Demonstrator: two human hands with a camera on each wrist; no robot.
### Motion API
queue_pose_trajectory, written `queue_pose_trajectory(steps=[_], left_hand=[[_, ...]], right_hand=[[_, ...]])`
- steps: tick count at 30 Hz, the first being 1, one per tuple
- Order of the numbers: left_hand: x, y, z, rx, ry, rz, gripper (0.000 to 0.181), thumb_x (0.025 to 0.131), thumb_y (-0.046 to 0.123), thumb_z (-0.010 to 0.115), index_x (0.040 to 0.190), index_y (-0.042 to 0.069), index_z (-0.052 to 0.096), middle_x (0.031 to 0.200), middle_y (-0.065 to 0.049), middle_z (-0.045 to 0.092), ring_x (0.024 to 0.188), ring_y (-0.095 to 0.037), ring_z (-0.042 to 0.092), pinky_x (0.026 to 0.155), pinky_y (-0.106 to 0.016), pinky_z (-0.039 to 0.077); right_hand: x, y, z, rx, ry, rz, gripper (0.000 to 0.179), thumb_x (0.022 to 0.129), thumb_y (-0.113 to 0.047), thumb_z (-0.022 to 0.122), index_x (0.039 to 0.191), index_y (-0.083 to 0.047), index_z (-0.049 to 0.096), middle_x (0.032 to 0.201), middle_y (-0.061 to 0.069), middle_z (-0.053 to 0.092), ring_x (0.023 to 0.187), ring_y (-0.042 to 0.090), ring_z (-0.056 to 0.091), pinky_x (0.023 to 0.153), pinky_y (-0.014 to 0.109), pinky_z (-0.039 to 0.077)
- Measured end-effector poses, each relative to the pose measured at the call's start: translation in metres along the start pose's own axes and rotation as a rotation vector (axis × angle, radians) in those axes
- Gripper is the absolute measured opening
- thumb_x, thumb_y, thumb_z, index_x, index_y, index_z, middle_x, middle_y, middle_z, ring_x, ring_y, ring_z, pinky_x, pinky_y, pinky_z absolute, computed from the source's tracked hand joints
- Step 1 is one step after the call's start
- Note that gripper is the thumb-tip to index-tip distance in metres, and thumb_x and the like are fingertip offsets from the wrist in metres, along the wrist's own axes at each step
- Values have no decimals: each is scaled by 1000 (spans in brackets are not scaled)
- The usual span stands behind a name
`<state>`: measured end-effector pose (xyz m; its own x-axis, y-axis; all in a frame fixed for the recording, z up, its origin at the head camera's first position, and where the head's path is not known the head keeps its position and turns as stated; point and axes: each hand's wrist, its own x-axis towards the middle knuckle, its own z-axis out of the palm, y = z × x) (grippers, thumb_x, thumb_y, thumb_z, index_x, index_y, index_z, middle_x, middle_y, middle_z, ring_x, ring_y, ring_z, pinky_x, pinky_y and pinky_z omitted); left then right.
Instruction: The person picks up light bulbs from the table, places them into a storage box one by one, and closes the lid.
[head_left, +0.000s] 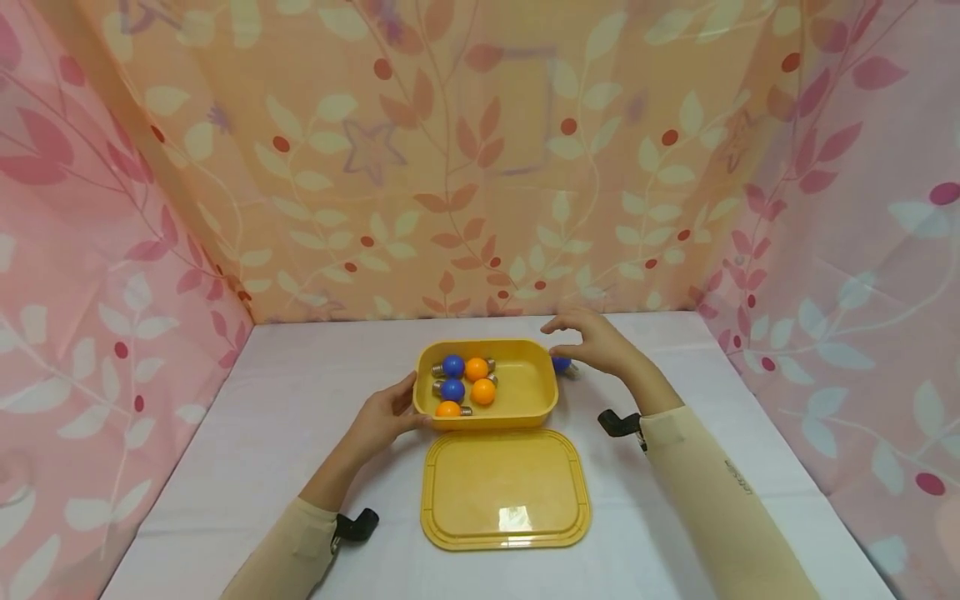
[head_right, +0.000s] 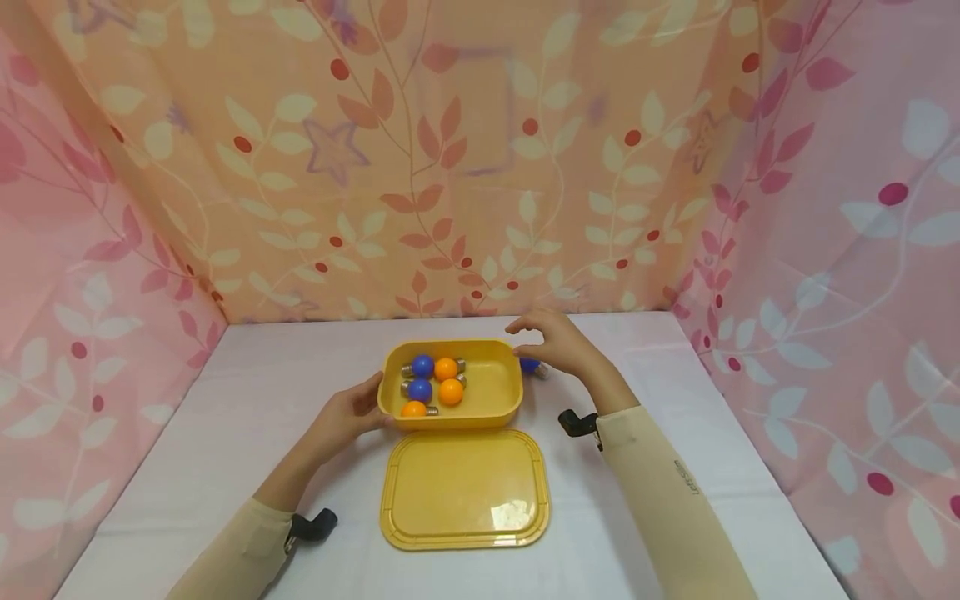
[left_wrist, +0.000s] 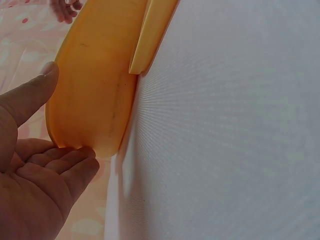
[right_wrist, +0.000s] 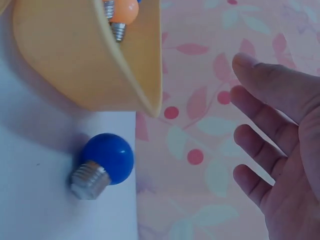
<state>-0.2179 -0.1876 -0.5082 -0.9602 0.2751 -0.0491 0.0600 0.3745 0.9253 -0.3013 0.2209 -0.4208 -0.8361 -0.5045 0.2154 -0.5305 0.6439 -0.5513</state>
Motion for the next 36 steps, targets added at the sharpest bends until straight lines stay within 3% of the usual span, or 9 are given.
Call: queue_pose_trajectory(steps=[13, 20, 29, 36], left_hand=[[-1, 2, -1, 10, 3, -14, 99, 84, 32, 86, 162, 8, 30, 163, -12, 38, 147, -28, 42, 114, -39, 42], [-2, 4, -1, -1, -4, 4, 97, 85, 27, 86, 161, 6, 28, 163, -12, 38, 147, -28, 42, 115, -39, 42], [1, 4, 1, -1, -9, 22, 96, 86, 27, 85, 162, 7, 29, 163, -12, 37, 147, -28, 42, 113, -39, 43], [0, 3, 1, -1, 2, 0, 95, 87, 25, 85, 162, 8, 29, 163, -12, 38, 147, -29, 43, 113, -39, 43]], right_hand=[[-37, 36, 26, 106, 205, 221, 38, 89, -23, 82, 126, -18, 72, 126, 3, 70, 117, 29, 56, 105, 57, 46], [-43, 49, 39, 117, 286, 266, 44, 87, -22, 84, 128, -11, 71, 124, 8, 72, 112, 31, 58, 101, 53, 47], [-47, 62, 48, 118, 316, 317, 45, 86, -21, 84, 128, -8, 71, 123, 12, 73, 111, 33, 60, 101, 53, 47], [-48, 71, 58, 164, 277, 392, 50, 87, -30, 84, 130, -11, 70, 125, 11, 72, 117, 34, 59, 102, 54, 48]])
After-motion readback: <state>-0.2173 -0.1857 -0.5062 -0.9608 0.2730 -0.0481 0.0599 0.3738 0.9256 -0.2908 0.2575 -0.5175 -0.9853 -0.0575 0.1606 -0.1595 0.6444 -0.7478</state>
